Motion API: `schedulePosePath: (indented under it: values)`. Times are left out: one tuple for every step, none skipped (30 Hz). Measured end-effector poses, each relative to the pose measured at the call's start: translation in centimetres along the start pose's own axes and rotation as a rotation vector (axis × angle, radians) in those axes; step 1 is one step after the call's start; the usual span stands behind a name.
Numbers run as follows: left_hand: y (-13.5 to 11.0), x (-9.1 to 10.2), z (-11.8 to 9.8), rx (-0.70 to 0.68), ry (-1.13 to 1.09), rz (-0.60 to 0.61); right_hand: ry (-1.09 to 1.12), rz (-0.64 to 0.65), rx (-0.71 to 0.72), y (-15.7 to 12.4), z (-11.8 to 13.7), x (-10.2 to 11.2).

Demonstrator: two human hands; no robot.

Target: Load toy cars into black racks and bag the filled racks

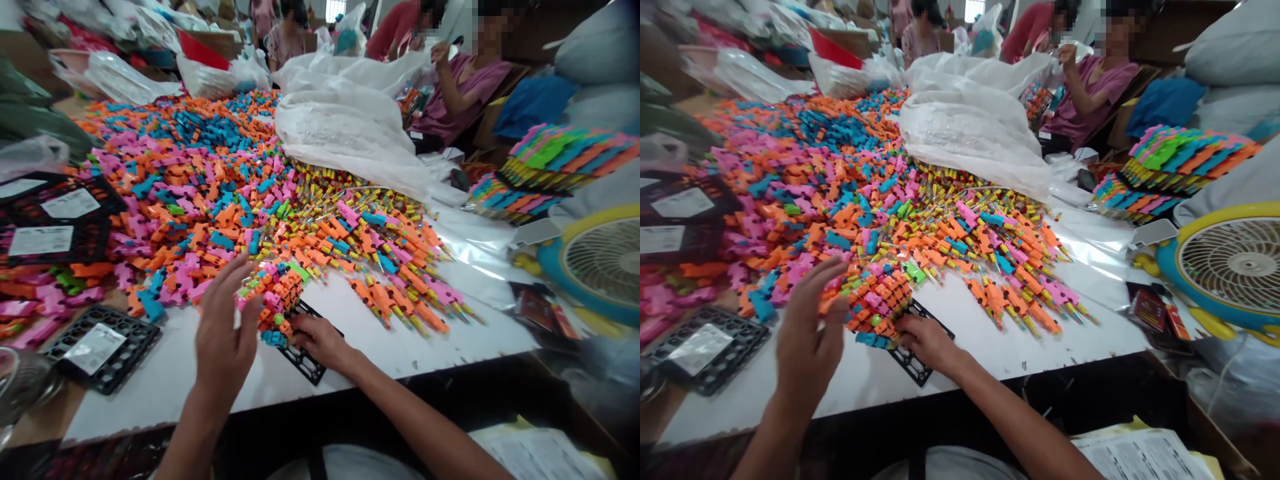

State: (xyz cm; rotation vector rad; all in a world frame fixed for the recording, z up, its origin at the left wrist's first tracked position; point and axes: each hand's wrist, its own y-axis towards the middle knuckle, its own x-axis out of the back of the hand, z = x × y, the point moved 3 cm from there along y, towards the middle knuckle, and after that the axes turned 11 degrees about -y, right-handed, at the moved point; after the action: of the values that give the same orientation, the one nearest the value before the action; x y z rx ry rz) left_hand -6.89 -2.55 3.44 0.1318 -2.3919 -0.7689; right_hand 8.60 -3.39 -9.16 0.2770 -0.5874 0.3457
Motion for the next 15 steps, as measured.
schedulePosePath:
  values:
    - [-2.0, 0.9, 0.3, 0.08, -0.008, -0.208, -0.003, -0.009, 0.008, -0.1, -0.1, 0.0]
    - [-4.3, 1.4, 0.8, 0.185, -0.016, -0.358, -0.009, -0.012, 0.015, -0.2, -0.2, 0.0]
    - [-6.6, 1.3, 1.3, 0.258, -0.018, -0.405, -0.021, -0.007, 0.025, -0.3, -0.3, -0.1]
    - [-8.6, 0.7, 2.0, 0.331, -0.028, -0.342, -0.038, 0.0, 0.038, -0.3, -0.3, -0.1]
    - [-10.3, -0.4, 2.6, 0.367, -0.047, -0.21, -0.058, 0.009, 0.054, -0.4, -0.3, -0.2]
    - [-11.7, -1.6, 3.2, 0.4, -0.071, -0.092, -0.076, 0.016, 0.07, -0.4, -0.3, -0.2]
    - [-12.6, -2.8, 3.7, 0.407, -0.092, -0.022, -0.089, 0.017, 0.086, -0.5, -0.3, -0.2]
    - [-13.1, -3.9, 4.1, 0.402, -0.102, 0.021, -0.095, 0.016, 0.1, -0.6, -0.2, -0.2]
    - [-13.2, -4.8, 4.4, 0.394, -0.101, 0.036, -0.091, 0.01, 0.106, -0.7, -0.1, -0.1]
    - [-13.0, -5.5, 4.7, 0.383, -0.09, 0.033, -0.074, 0.004, 0.103, -0.9, 0.0, -0.1]
    - [-12.7, -6.0, 5.0, 0.374, -0.07, 0.025, -0.044, 0.001, 0.093, -1.1, 0.1, 0.0]
    - [-12.3, -6.3, 5.1, 0.366, -0.05, 0.02, -0.003, 0.003, 0.082, -1.3, 0.2, 0.0]
    - [-12.0, -6.4, 5.3, 0.355, -0.032, 0.017, 0.039, 0.01, 0.069, -1.5, 0.3, 0.1]
    - [-11.7, -6.5, 5.3, 0.34, -0.015, 0.017, 0.074, 0.017, 0.06, -1.7, 0.4, 0.1]
    - [-11.6, -6.5, 5.4, 0.32, 0.001, 0.019, 0.091, 0.023, 0.057, -1.9, 0.5, 0.1]
